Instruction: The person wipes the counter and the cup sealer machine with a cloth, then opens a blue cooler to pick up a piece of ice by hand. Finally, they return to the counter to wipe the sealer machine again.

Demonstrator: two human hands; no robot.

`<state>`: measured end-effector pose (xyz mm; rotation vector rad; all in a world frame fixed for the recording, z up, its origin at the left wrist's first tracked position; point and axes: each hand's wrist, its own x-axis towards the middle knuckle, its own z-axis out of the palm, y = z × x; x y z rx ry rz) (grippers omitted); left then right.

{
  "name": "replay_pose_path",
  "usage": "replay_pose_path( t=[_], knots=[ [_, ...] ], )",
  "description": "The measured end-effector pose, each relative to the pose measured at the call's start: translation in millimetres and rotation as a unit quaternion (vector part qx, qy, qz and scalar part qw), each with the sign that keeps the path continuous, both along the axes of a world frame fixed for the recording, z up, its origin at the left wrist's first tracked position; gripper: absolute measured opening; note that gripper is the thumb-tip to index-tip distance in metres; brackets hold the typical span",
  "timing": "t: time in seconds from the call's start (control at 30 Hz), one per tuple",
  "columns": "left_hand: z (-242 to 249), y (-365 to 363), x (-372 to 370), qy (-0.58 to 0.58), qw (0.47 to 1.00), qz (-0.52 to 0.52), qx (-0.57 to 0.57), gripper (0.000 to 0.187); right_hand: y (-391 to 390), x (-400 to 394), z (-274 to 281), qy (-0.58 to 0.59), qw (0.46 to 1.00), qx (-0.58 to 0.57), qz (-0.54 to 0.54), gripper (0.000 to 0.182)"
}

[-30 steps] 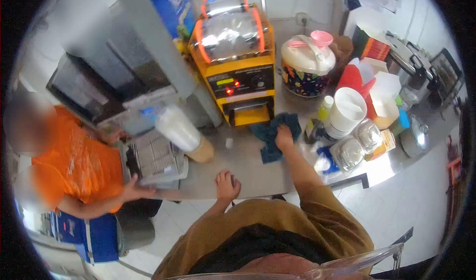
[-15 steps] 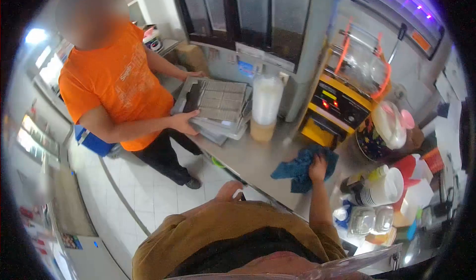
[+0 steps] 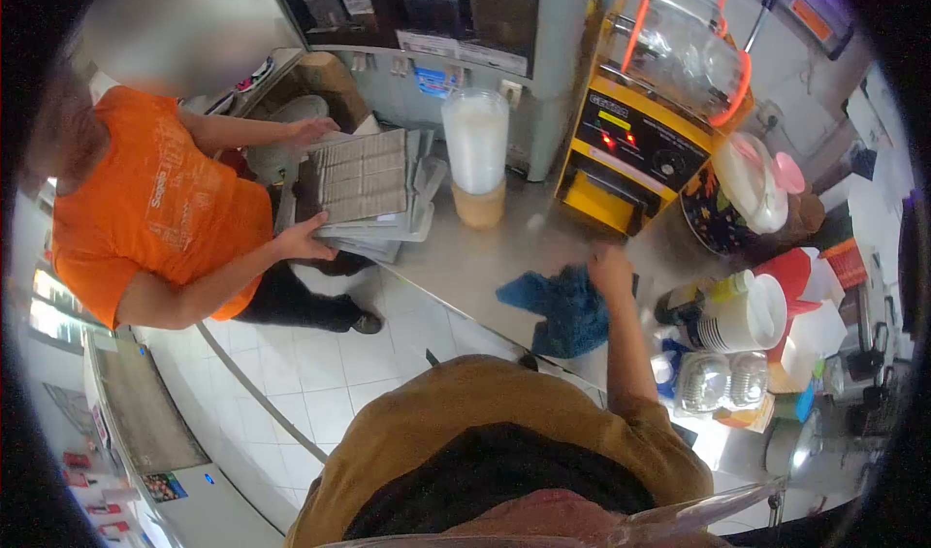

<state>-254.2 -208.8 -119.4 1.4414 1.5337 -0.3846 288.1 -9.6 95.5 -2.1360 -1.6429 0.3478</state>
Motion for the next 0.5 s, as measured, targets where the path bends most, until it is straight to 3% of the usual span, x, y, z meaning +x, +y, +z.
replay_pose_path(
  t=[0.03,0.1,0.13,0.17,0.2,0.3,0.4,0.5],
  knots=[
    [2.2,0.3,0.8,0.0,1.0,0.001,0.001,0.033,22.4,5.2,-5.9,0.068,0.992,0.108,0.001,0.023],
    [5.5,0.8,2.2,-0.001,1.0,0.002,0.0,0.033,57.7,4.6,-30.2,0.184,0.959,0.191,-0.096,0.023],
    [6.8,2.7,2.2,0.001,1.0,0.003,-0.001,0.033,67.0,1.5,-35.7,0.398,0.884,0.219,-0.111,0.024],
    [6.7,4.9,3.1,0.0,1.0,0.003,-0.001,0.032,76.5,-2.0,-38.1,0.591,0.762,0.238,-0.117,0.025],
    [7.7,6.8,3.9,-0.001,1.0,0.001,0.0,0.032,85.5,-0.5,-38.6,0.752,0.601,0.247,-0.113,0.026],
    [9.8,9.4,4.2,0.0,1.0,0.001,-0.003,0.032,100.5,14.4,-41.0,0.861,0.425,0.279,-0.015,0.023],
    [10.1,11.7,1.4,0.002,1.0,0.001,-0.005,0.031,93.1,9.8,-42.8,0.871,0.383,0.294,-0.083,0.021],
    [10.2,14.6,0.1,0.005,1.0,-0.001,-0.01,0.031,75.1,-0.9,-58.2,0.869,0.393,0.293,-0.069,0.019]
  ],
)
